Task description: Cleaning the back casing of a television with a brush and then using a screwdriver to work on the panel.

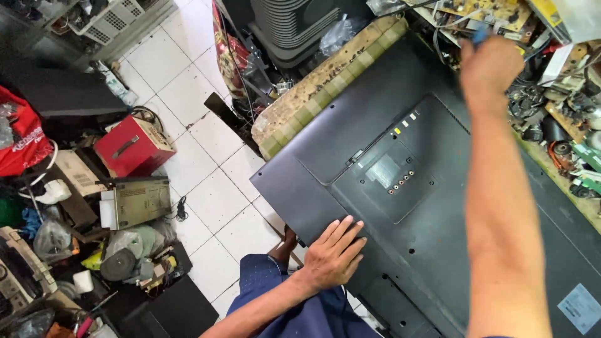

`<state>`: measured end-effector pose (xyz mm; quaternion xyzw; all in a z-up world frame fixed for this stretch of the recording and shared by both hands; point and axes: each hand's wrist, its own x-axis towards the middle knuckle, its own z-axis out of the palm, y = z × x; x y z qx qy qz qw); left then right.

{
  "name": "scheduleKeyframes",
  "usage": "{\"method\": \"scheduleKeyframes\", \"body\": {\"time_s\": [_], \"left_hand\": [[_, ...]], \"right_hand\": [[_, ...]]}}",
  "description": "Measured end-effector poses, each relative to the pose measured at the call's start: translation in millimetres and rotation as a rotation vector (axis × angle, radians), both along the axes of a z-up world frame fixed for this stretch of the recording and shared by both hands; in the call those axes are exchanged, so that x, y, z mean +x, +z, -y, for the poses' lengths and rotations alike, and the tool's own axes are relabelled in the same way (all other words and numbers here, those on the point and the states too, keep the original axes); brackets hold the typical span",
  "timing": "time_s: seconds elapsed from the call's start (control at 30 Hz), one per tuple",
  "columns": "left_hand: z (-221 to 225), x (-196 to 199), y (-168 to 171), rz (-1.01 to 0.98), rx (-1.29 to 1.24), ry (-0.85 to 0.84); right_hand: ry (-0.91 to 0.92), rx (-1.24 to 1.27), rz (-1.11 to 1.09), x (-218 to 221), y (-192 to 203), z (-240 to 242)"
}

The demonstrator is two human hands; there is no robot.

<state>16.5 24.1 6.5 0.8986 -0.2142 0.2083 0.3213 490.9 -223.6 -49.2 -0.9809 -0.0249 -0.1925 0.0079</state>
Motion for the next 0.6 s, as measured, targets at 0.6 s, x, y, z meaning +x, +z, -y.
{"method": "scheduleKeyframes", "body": {"time_s": [0.6], "left_hand": [[12.8,-1.4,-27.6,0.166,-0.047,0.147]], "right_hand": [[0.458,0.577,-0.719,-285.3,97.9,-80.4]]}}
